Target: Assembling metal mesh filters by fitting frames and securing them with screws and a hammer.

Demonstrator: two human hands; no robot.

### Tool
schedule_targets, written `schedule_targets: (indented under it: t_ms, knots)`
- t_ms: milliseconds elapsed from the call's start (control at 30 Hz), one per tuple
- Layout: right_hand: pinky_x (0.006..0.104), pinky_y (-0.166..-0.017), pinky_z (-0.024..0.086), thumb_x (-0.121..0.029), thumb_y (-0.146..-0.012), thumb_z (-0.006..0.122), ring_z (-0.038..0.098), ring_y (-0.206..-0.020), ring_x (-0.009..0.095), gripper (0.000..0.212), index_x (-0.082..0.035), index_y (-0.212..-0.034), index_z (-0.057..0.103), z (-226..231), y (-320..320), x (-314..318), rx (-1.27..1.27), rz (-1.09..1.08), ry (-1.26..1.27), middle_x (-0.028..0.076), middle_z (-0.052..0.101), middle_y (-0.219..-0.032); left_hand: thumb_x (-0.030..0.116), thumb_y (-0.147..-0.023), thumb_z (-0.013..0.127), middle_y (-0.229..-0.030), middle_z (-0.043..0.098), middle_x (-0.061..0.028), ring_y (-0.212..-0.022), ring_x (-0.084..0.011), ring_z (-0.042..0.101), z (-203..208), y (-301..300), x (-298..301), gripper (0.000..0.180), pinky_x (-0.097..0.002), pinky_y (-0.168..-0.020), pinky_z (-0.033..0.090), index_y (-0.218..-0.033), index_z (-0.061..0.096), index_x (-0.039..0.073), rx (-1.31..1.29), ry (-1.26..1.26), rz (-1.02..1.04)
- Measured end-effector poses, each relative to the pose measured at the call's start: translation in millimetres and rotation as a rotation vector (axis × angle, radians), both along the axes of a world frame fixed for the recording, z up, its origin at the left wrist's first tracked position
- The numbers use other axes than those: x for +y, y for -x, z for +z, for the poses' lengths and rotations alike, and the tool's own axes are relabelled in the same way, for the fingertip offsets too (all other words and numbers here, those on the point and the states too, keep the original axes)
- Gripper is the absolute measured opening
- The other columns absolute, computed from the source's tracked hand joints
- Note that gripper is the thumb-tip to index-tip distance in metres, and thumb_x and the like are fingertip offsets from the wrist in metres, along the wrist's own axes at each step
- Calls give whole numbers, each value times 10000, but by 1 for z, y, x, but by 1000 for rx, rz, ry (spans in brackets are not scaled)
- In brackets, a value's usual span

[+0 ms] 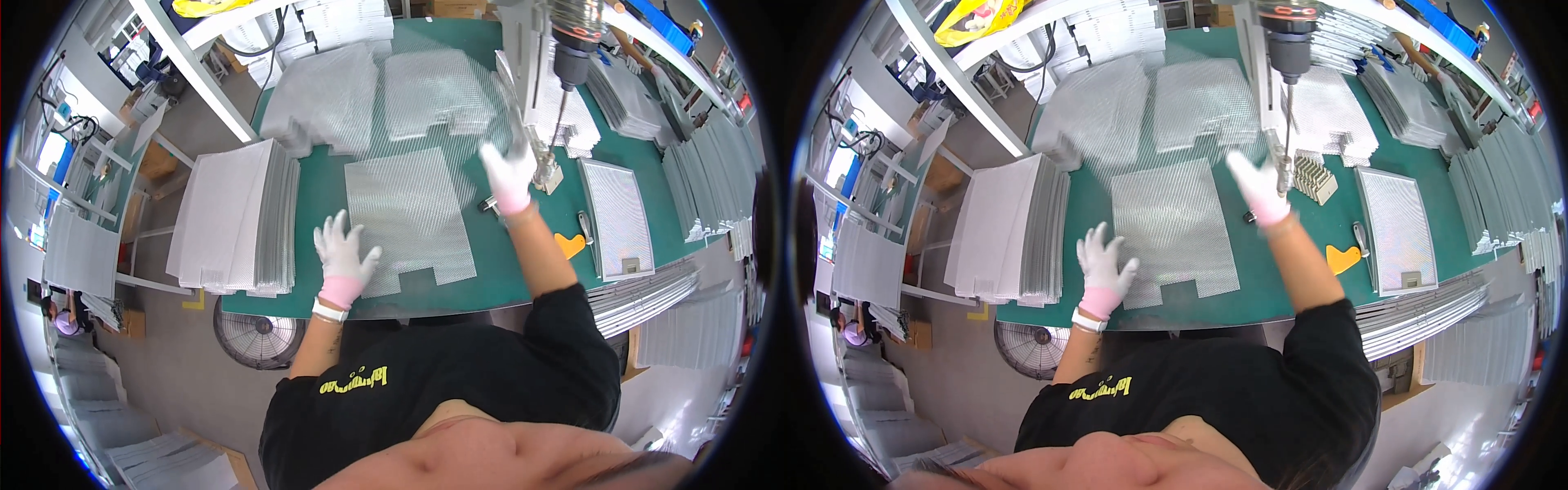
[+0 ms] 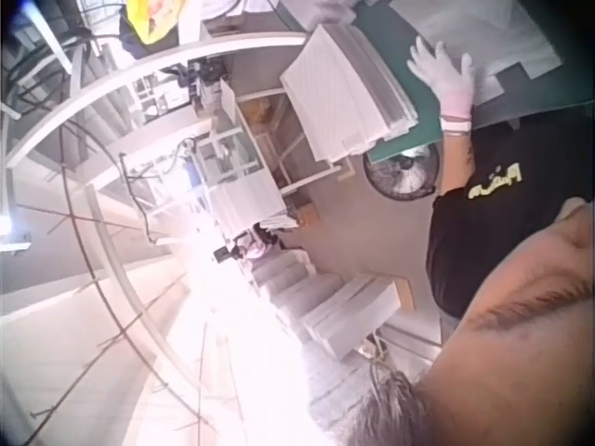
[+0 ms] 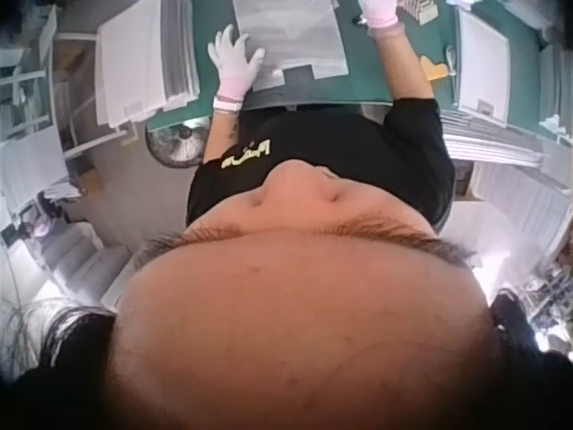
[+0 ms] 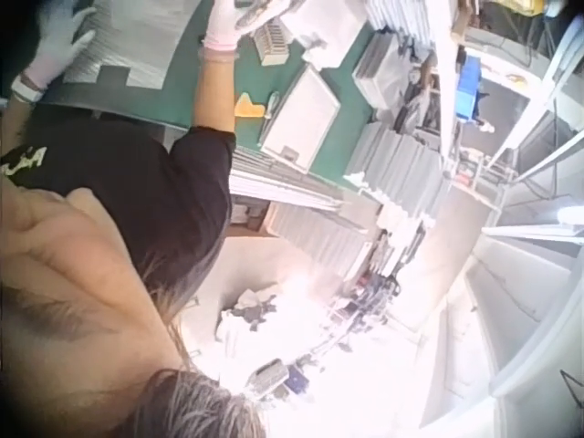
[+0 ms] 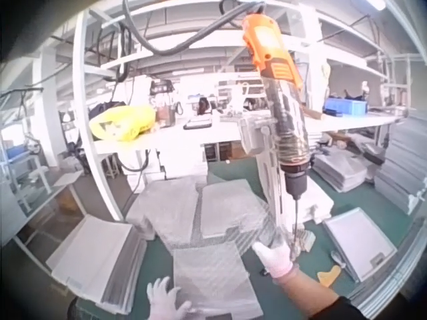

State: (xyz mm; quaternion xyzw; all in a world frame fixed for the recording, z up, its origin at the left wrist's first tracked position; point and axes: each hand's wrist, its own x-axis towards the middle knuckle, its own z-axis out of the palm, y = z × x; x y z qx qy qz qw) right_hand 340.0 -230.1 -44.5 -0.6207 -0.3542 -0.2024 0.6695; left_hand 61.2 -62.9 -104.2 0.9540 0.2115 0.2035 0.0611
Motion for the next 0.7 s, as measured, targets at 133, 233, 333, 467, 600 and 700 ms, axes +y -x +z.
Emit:
schedule_targets:
  t_ms: [133,233,333,467,600,700]
  knots:
    - [557,-1088,340,-302,-636,896,401,-1320,432,902,-89,-1387,444,-34,74,-29,-518,-172,102,182,451,-1338,333,-989,567,-1345,537,-147,-1244,-261,525,41,21,-35,553,-415,-1098,388,-1368,437,-48,-906,1830,-465]
    - [580,-1094,319,-304,-597,908,347,-1338,473,912,-78,-1349,444,-45,113,-43,-562,-204,269,224,405,-1385,77,-955,587,-1250,609,-161,-1105,-196,615,55,22,-50,462,-324,-942,506,-1376,433,-37,-852,1512,-111]
    - [554,-1116,307,-254,-636,869,329,-1376,444,961,-56,-1432,369,-34,127,-55,-282,-35,475,255,306,-1468,-32,-924,570,-1186,640,-146,-971,-149,642,38,24,-42,447,-265,-883,521,-1354,451,-45,-780,1381,-10]
    - [539,-1131,289,-303,-635,864,316,-1376,489,974,-14,-1427,376,-5,129,-82,-189,113,592,322,280,-1486,-53,-909,582,-1164,649,-130,-965,-136,629,42,27,-47,423,-260,-877,515,-1319,482,-51,-720,1341,-50]
    - [509,-1139,280,-315,-788,749,335,-1381,445,879,36,-1468,316,-9,120,-96,-158,12,543,300,286,-1499,-46,-906,592,-1147,652,-121,-949,-128,634,32,24,-39,414,-267,-859,525,-1306,488,-50,-802,1310,-2]
    - [423,-1136,325,-191,-820,739,388,-1373,358,880,47,-1505,242,-16,106,-96,97,23,509,274,355,-1473,-43,-901,597,-1130,652,-113,-899,-113,630,38,27,-31,441,-253,-807,537,-1324,470,-48,-585,1319,-65]
